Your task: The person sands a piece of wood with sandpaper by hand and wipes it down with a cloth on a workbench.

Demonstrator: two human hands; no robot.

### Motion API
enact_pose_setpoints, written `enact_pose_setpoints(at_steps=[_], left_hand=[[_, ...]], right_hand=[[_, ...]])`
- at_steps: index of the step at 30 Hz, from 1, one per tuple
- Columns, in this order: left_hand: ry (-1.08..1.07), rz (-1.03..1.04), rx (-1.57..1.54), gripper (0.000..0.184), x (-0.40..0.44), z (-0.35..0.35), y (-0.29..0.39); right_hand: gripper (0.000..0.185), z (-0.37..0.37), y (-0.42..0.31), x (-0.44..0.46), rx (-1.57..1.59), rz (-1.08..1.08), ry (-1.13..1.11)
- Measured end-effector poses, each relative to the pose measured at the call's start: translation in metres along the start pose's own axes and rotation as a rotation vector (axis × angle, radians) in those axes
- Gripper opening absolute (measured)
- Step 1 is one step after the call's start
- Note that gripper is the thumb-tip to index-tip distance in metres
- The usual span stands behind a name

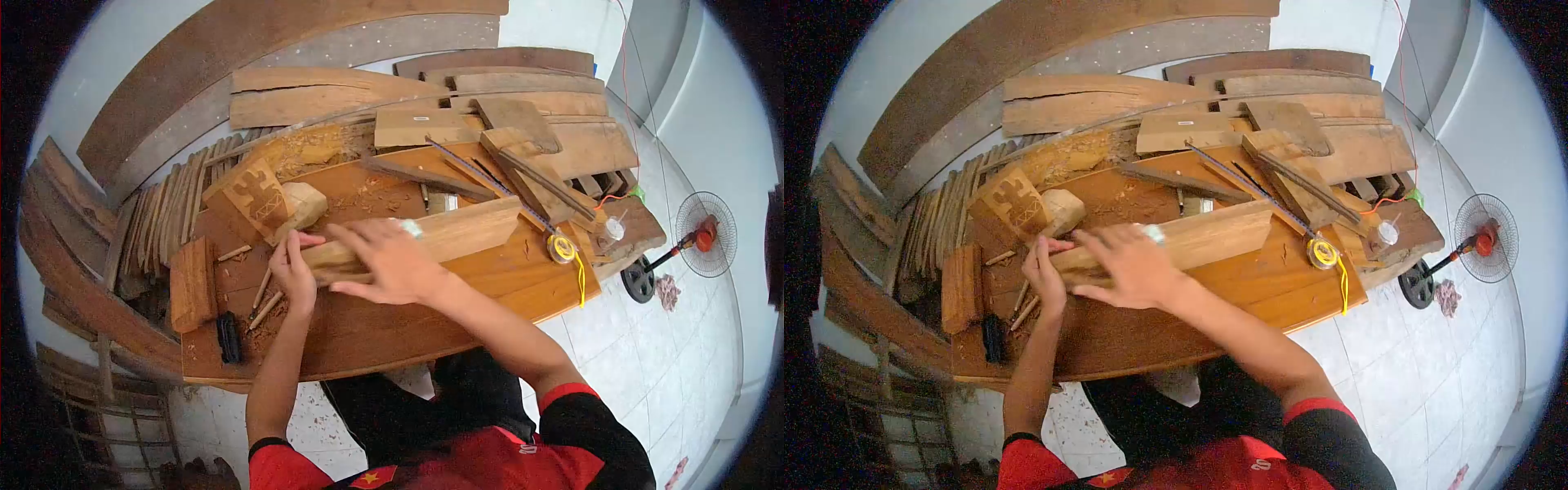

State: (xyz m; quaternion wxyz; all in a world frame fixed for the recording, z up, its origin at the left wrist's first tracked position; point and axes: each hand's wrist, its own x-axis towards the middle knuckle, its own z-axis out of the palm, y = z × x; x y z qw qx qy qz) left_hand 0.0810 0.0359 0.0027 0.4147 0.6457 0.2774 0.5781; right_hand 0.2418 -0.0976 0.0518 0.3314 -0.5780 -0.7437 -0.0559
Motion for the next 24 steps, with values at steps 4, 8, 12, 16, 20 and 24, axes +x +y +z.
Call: enact_pose_setpoints(at_steps=[4,8,12,16,20,24], left_hand=[[0.044,-0.021,0.003,0.041,0.009,0.004,-0.022],[-0.017,-0.027,0.042,0.037,0.003,0.007,-0.011],[-0.090,-0.078,0.075,0.034,0.006,0.015,-0.006],[-0.165,-0.012,0.021,0.032,-0.002,0.037,-0.003],[-0.346,0.049,-0.156,0.035,0.015,0.026,-0.026],[-0.413,0.230,-0.051,0.031,0.008,0.010,-0.047]], right_hand=[[0.083,0.027,-0.013,0.022,0.004,-0.069,0.025],[0.090,-0.013,0.023,-0.012,-0.275,0.072,0.007],[0.092,-0.069,0.078,-0.060,-0.415,0.279,-0.001],[0.090,-0.062,0.085,-0.064,-0.440,0.357,0.078],[0.079,-0.017,0.025,-0.024,-0.188,0.245,0.080],[0.059,0.006,0.023,-0.003,0.142,-0.041,0.098]])
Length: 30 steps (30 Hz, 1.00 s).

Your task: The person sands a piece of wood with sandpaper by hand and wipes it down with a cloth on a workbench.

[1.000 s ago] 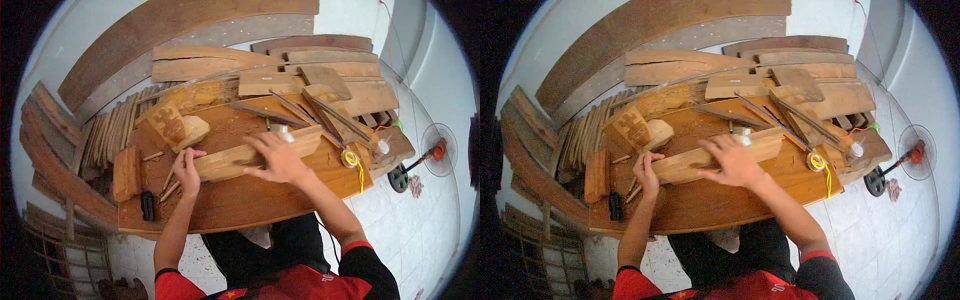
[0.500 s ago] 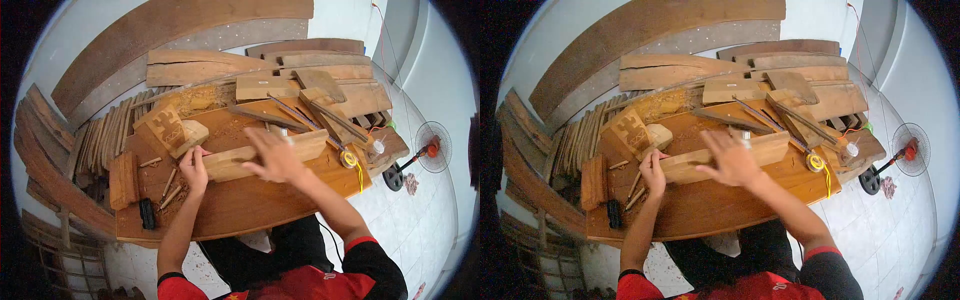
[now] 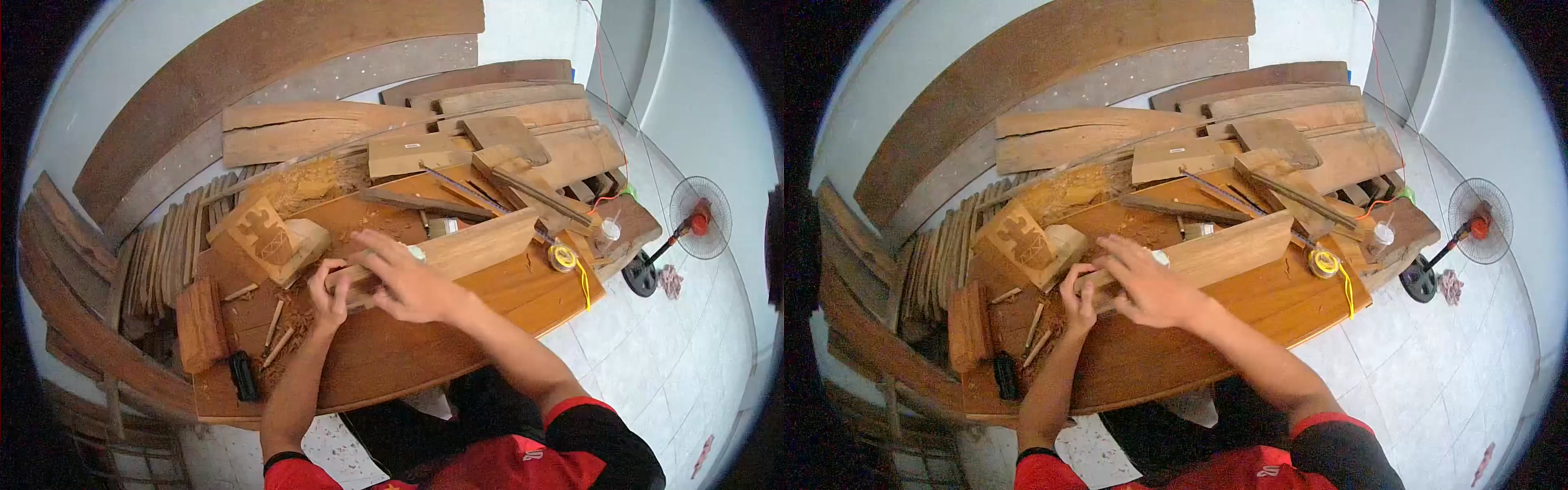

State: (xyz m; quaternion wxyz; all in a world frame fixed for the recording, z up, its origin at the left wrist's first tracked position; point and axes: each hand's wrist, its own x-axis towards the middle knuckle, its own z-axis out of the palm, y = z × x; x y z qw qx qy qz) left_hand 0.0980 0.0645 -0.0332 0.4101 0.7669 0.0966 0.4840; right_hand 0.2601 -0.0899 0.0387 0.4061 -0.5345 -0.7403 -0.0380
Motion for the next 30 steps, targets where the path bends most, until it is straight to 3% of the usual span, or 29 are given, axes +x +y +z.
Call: enact_pose_setpoints(at_steps=[5,10,12,14,15,19,24,25,27,30], left_hand=[[0.021,-0.119,-0.058,0.034,-0.005,0.006,-0.003],[-0.034,-0.241,-0.043,0.039,-0.005,-0.002,0.000],[-0.007,-0.244,0.018,0.037,-0.002,-0.002,0.004],[0.119,-0.320,-0.076,0.037,-0.012,-0.001,-0.025],[0.147,-0.182,0.000,0.034,-0.003,0.002,0.000],[0.234,-0.193,0.018,0.037,-0.004,-0.014,-0.021],[0.159,-0.144,0.097,0.039,0.005,-0.028,-0.014],[0.154,-0.102,0.126,0.039,0.005,-0.027,-0.013],[0.214,-0.078,0.121,0.036,0.000,-0.020,-0.012],[0.135,-0.104,0.135,0.036,0.002,-0.028,-0.008]], right_hand=[[0.051,-0.073,0.043,-0.043,-0.383,0.176,-0.173],[0.050,-0.090,0.039,-0.069,-0.736,0.319,0.083],[0.050,-0.059,0.051,-0.062,-0.526,0.288,0.143],[0.045,-0.029,0.017,-0.034,-0.548,0.223,0.132],[0.047,-0.013,0.009,-0.026,-0.572,0.210,-0.003],[0.051,0.012,-0.009,-0.005,-0.611,0.155,-0.055],[0.075,-0.053,0.019,-0.043,-0.707,0.320,0.214],[0.075,-0.071,0.022,-0.053,-0.833,0.450,0.178],[0.075,-0.095,0.052,-0.083,-0.947,0.453,0.118],[0.079,-0.085,0.052,-0.079,-0.963,0.475,0.102]])
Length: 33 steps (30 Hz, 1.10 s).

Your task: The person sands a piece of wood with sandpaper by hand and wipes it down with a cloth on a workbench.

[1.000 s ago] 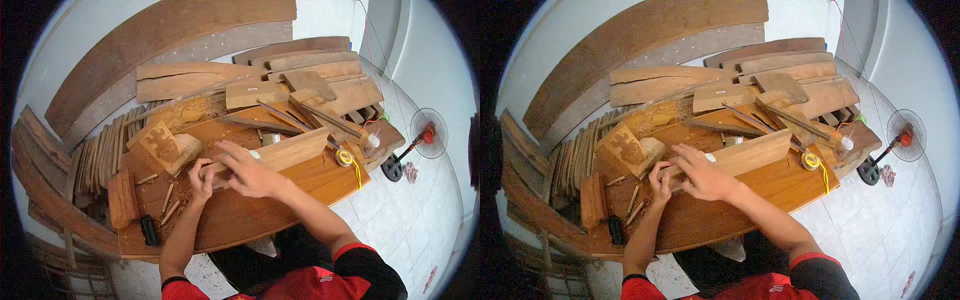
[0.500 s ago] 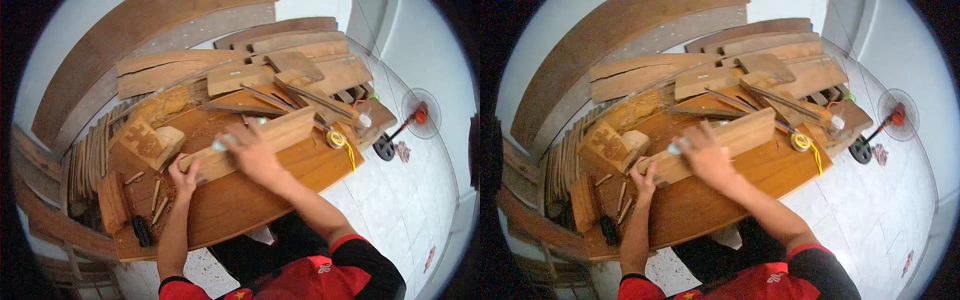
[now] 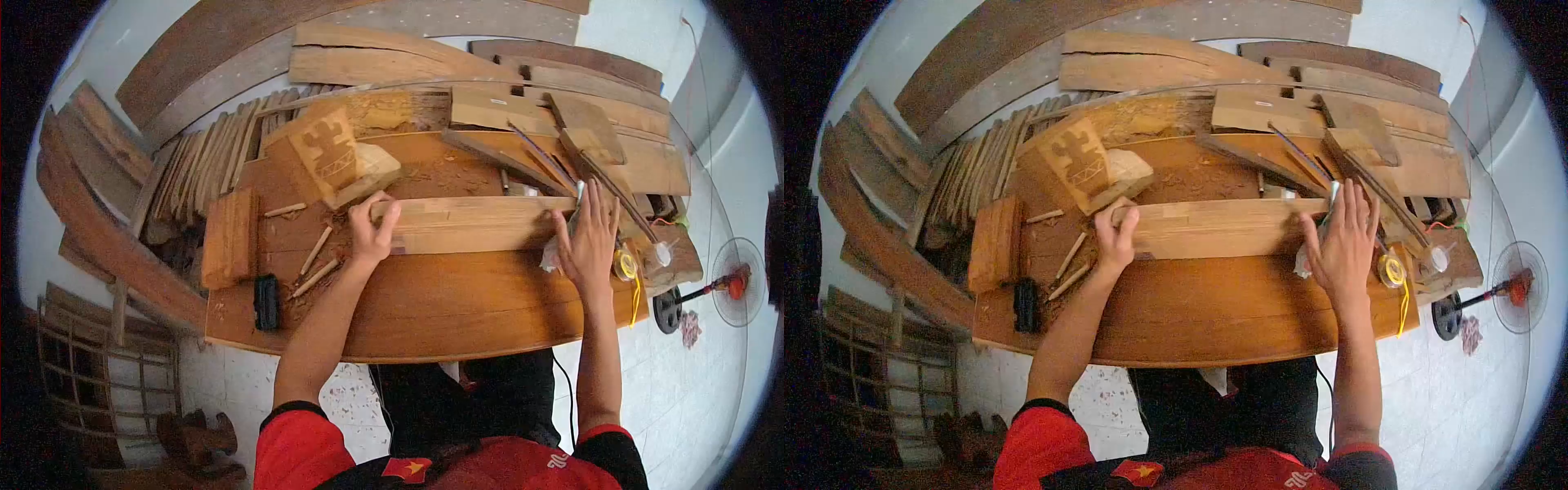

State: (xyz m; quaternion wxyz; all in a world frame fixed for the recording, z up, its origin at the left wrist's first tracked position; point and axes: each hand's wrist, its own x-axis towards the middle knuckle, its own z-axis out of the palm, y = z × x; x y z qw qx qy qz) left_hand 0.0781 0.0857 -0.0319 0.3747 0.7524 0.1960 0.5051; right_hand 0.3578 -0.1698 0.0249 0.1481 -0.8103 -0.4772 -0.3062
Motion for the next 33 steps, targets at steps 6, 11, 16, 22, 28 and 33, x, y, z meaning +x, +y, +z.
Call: enact_pose_setpoints(at_steps=[6,11,16,22,28,33], left_hand=[[0.023,0.033,-0.020,0.035,-0.001,0.005,0.006],[0.061,0.034,-0.033,0.034,-0.002,0.010,0.004],[0.047,0.034,-0.073,0.032,-0.004,0.014,-0.001],[0.040,0.074,-0.103,0.024,-0.003,0.013,0.005],[0.102,0.158,-0.070,0.025,-0.007,0.023,-0.017],[0.038,0.067,-0.095,0.025,-0.010,0.018,-0.011]], right_hand=[[0.092,-0.009,-0.118,0.010,0.260,-0.199,-0.048],[0.092,-0.023,-0.158,0.012,0.393,-0.321,-0.061],[0.082,-0.018,-0.073,0.004,0.274,-0.208,-0.109],[0.083,-0.001,0.004,-0.002,0.058,0.020,-0.087],[0.088,-0.013,-0.143,0.009,0.329,-0.245,-0.040],[0.089,-0.020,-0.162,0.013,0.395,-0.299,-0.060]])
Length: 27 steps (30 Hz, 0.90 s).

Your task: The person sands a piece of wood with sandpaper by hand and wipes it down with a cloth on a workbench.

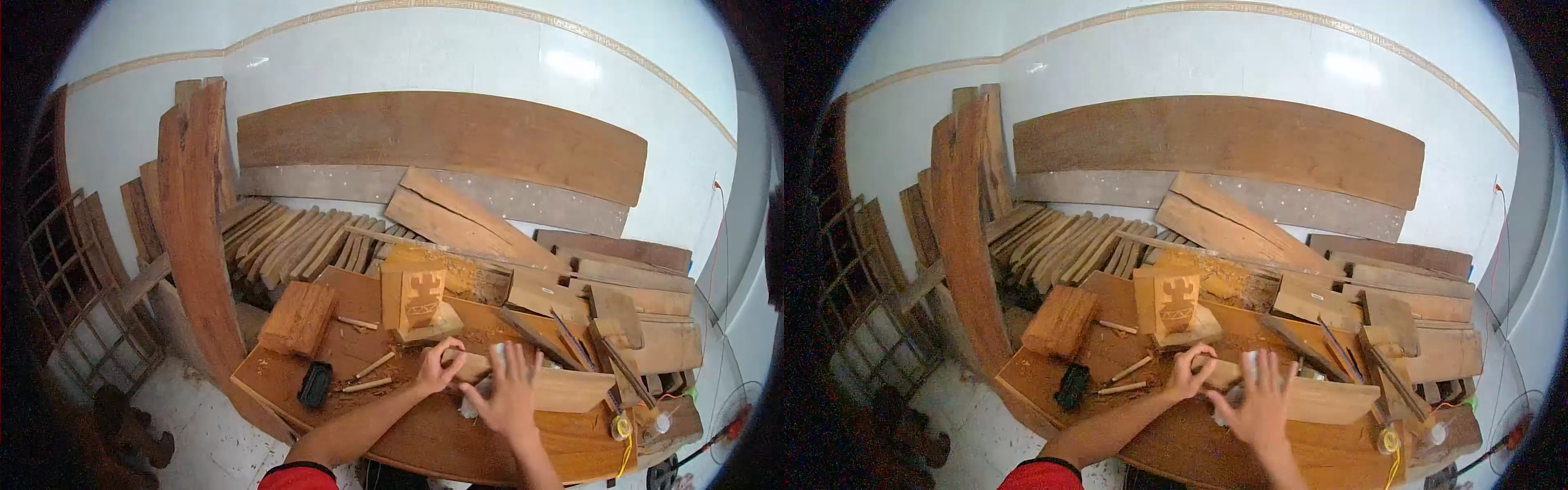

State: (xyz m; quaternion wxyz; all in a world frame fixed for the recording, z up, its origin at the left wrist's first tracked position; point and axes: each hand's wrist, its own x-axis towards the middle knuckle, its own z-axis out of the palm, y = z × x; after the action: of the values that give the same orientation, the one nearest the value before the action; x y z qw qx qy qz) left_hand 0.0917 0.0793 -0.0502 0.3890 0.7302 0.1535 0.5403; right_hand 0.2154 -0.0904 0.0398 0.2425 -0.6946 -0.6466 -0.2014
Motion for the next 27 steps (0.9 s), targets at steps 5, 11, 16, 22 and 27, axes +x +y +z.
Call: enact_pose_setpoints(at_steps=[5,11,16,22,27], left_hand=[[-0.027,-0.013,0.055,0.025,0.000,0.004,-0.005],[0.001,0.096,-0.098,0.022,0.004,0.004,0.000],[0.111,0.264,-0.018,0.021,0.007,0.013,-0.016],[0.060,0.084,-0.006,0.024,0.005,0.006,0.006],[0.000,-0.024,0.054,0.028,0.004,0.002,0.002]], right_hand=[[0.087,-0.030,0.097,-0.046,0.022,0.255,0.014],[0.089,-0.039,0.139,-0.066,-0.339,0.412,-0.075],[0.099,-0.008,0.046,-0.028,-0.143,0.136,-0.042],[0.096,-0.015,0.003,-0.008,-0.013,-0.014,-0.099],[0.089,-0.036,0.093,-0.043,-0.168,0.169,-0.090]])
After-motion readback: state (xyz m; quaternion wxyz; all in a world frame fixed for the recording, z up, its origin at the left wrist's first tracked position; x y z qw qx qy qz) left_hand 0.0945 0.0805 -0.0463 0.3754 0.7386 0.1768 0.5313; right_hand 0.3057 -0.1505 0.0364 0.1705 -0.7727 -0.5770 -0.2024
